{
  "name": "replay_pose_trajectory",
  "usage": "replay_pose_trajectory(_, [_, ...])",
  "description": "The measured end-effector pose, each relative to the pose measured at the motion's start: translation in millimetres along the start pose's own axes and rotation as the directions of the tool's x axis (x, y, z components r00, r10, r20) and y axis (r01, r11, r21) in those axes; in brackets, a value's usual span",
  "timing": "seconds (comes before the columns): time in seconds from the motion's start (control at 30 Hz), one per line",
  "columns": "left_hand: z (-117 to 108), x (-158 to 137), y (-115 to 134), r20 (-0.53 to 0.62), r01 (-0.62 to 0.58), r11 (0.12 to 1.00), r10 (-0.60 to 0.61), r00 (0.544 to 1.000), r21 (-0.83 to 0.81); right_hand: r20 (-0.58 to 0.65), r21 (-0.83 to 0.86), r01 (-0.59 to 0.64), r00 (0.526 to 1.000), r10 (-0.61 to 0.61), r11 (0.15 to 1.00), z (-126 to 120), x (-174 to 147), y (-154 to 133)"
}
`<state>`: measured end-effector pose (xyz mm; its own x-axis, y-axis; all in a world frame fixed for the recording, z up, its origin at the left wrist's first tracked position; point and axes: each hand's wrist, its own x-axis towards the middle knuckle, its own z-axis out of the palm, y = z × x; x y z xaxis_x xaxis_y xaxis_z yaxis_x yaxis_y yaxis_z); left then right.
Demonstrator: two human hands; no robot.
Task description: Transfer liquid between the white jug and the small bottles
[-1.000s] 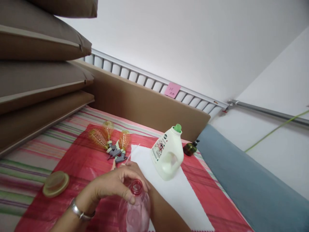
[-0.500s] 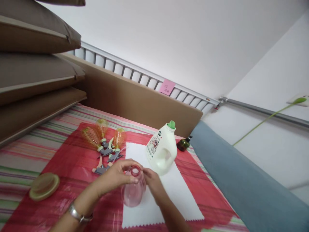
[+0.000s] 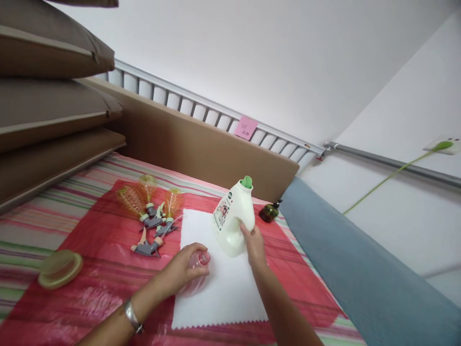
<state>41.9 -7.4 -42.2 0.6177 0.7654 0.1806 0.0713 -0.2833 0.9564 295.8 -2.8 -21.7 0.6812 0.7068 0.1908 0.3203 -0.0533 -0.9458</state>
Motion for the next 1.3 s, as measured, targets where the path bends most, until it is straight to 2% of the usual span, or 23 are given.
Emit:
replay_pose_trajectory(0.13, [0,2,1,-0.01,0.02,0.997,-0.021,1.0,-0.071,-0.066,-0.032,0.009,0.998,-0.011,0.999,13,12,2])
replay_pose_trajectory(0.27, [-1,6,0,-0.04,0.018,0.994,-0.023,0.999,-0.112,-0.091,-0.095,0.05,0.994,-0.058,0.994,-1,14,-13])
replay_pose_trajectory(0.37, [-1,7,-4,-0.046,-0.016,0.992,0.01,0.999,-0.124,-0.045,-0.179,0.088,0.994,-0.097,0.98,-31,6,-36])
replay_pose_trajectory(0.53, [3,7,-9,-0.037,-0.069,0.991,0.065,0.997,-0.114,0.055,-0.359,0.125,0.992,-0.113,0.925,-102,-14,-77])
replay_pose_trajectory(0.67, [5,7,-10,-0.036,-0.074,0.994,0.072,0.997,-0.078,0.233,-0.593,0.161,0.972,-0.023,0.789,-147,-32,-94])
replay_pose_trajectory(0.77, [6,6,-8,-0.028,-0.073,0.995,0.071,0.997,-0.071,0.361,-0.661,0.207,0.93,0.065,0.721,-166,-48,-100])
replay_pose_trajectory(0.9, [5,4,-7,-0.011,-0.084,0.993,0.084,0.996,-0.084,0.49,-0.715,0.284,0.856,0.167,0.639,-171,-71,-107])
replay_pose_trajectory(1.0, [5,3,-8,-0.011,-0.103,0.99,0.102,0.995,-0.095,0.564,-0.711,0.377,0.809,0.162,0.594,-166,-80,-113])
replay_pose_trajectory(1.3, [3,5,-11,-0.028,-0.11,0.991,0.109,0.994,-0.079,0.665,-0.706,0.548,0.731,0.153,0.449,-151,-82,-126])
